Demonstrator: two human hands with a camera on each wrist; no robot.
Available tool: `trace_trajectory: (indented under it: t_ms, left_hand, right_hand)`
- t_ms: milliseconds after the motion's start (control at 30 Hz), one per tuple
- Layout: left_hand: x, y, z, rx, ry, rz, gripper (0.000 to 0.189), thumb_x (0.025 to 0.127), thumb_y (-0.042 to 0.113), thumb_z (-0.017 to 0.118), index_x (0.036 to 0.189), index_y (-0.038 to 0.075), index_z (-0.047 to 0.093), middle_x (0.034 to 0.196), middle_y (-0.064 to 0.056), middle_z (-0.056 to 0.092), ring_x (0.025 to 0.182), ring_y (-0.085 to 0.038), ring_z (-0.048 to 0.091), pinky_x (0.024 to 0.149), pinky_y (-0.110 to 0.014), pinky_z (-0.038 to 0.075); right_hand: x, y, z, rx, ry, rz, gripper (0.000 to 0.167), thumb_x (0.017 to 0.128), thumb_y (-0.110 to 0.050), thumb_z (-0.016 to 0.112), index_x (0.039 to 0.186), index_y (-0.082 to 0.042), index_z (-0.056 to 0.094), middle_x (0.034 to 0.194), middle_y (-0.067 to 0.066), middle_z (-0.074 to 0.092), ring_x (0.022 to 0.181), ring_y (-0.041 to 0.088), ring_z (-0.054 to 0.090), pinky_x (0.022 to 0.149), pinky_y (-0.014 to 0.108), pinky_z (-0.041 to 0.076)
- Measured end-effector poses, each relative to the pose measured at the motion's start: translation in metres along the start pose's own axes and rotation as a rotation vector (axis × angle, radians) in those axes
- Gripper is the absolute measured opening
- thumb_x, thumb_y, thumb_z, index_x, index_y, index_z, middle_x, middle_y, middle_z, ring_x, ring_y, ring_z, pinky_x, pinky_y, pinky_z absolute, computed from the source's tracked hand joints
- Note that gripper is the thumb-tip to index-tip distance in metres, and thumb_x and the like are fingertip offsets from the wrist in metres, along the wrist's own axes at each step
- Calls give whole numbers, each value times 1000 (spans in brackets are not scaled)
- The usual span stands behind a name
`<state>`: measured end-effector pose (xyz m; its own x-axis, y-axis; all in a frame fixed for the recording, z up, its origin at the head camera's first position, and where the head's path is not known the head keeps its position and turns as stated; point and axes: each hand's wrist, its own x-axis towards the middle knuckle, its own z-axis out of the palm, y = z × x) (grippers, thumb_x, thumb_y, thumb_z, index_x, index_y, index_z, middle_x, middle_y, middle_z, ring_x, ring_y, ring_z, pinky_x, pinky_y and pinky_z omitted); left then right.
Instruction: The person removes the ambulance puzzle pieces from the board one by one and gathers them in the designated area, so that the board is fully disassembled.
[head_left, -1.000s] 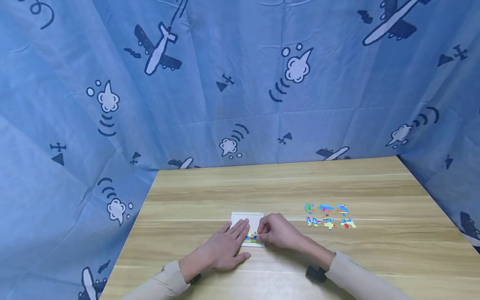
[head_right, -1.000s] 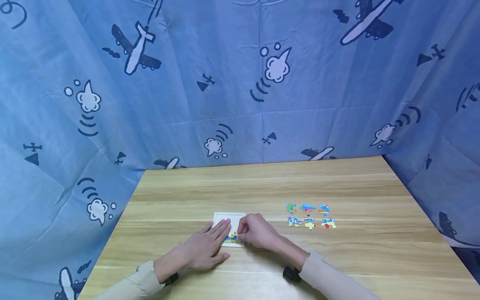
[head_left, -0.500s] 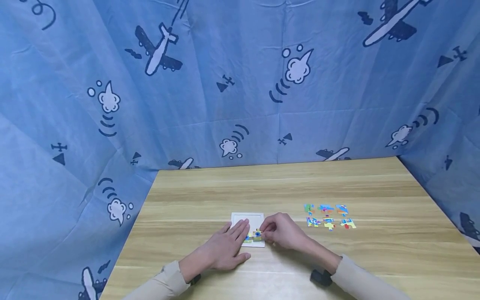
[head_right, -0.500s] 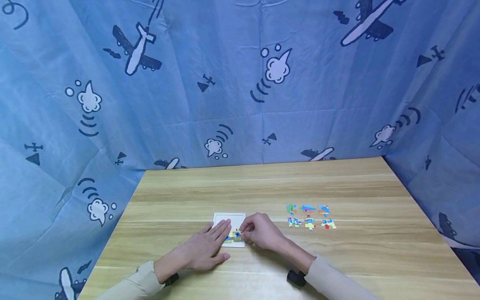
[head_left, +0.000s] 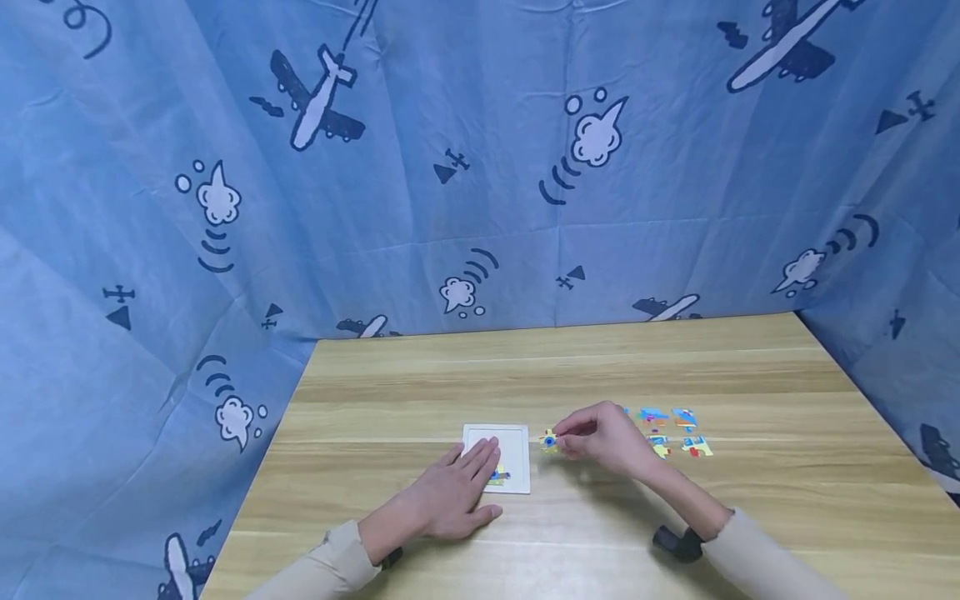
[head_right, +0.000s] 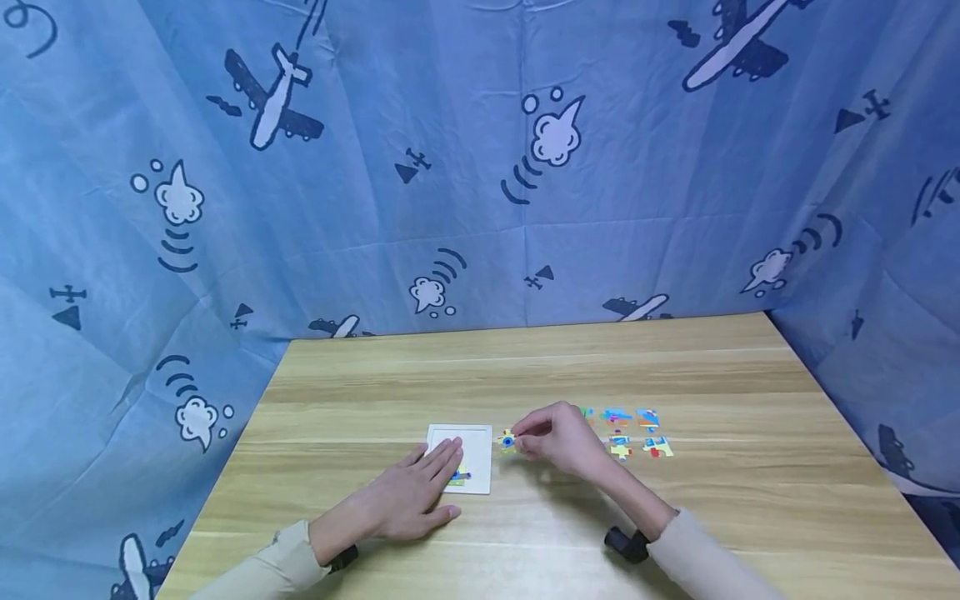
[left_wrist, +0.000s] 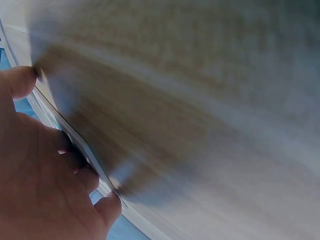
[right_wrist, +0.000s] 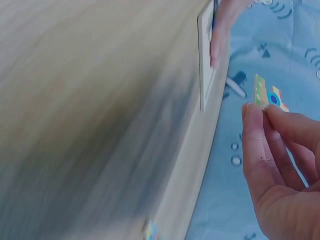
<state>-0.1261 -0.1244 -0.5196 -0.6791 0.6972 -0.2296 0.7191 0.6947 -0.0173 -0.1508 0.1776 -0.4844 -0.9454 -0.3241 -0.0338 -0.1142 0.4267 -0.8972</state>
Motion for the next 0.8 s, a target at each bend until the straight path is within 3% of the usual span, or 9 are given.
trace_trajectory:
  t_ms: [333, 567, 667, 733, 800]
  left_hand:
    - [1, 0, 1, -5, -12, 2, 83, 109, 63, 27, 169, 7, 17, 179, -9, 13, 166, -21, 16, 134, -46, 24]
    - [1, 0, 0, -14, -14, -1, 83, 109, 63, 27, 169, 7, 17, 179, -8, 13, 166, -21, 15, 135, -46, 24]
    - [2, 0, -1, -9, -15, -7, 83, 109, 63, 27, 169, 7, 17, 179, -8, 13, 166, -21, 16, 135, -46, 24]
    - [1, 0, -1, -9, -17, -7, 83, 109, 63, 27, 169, 7, 17, 179, -8, 13, 166, -21, 16, 135, -46, 24]
    - [1, 0, -2, -9, -18, -3, 83, 109, 63, 28, 169, 7, 18, 179, -9, 13, 166, -22, 16, 134, -46, 24]
  right_hand:
    - [-21, 17, -54, 0, 68, 89, 20, 93, -9, 78, 110, 3, 80, 98, 16, 82, 80, 28, 80, 69, 36, 66]
    - [-39, 29, -95, -119, 126, 154, 26, 98, -13, 74, 118, 4, 77, 97, 16, 82, 79, 22, 81, 52, 28, 57]
    - [-46, 36, -110, -160, 140, 184, 29, 98, -14, 73, 119, 6, 76, 96, 15, 82, 80, 23, 81, 59, 30, 62]
    - [-52, 42, -118, -179, 143, 196, 30, 98, -13, 73, 120, 8, 75, 97, 15, 82, 79, 22, 80, 70, 33, 66]
    - [-57, 48, -124, -182, 145, 209, 29, 98, -11, 73, 119, 9, 75, 97, 15, 82, 79, 21, 80, 70, 33, 66]
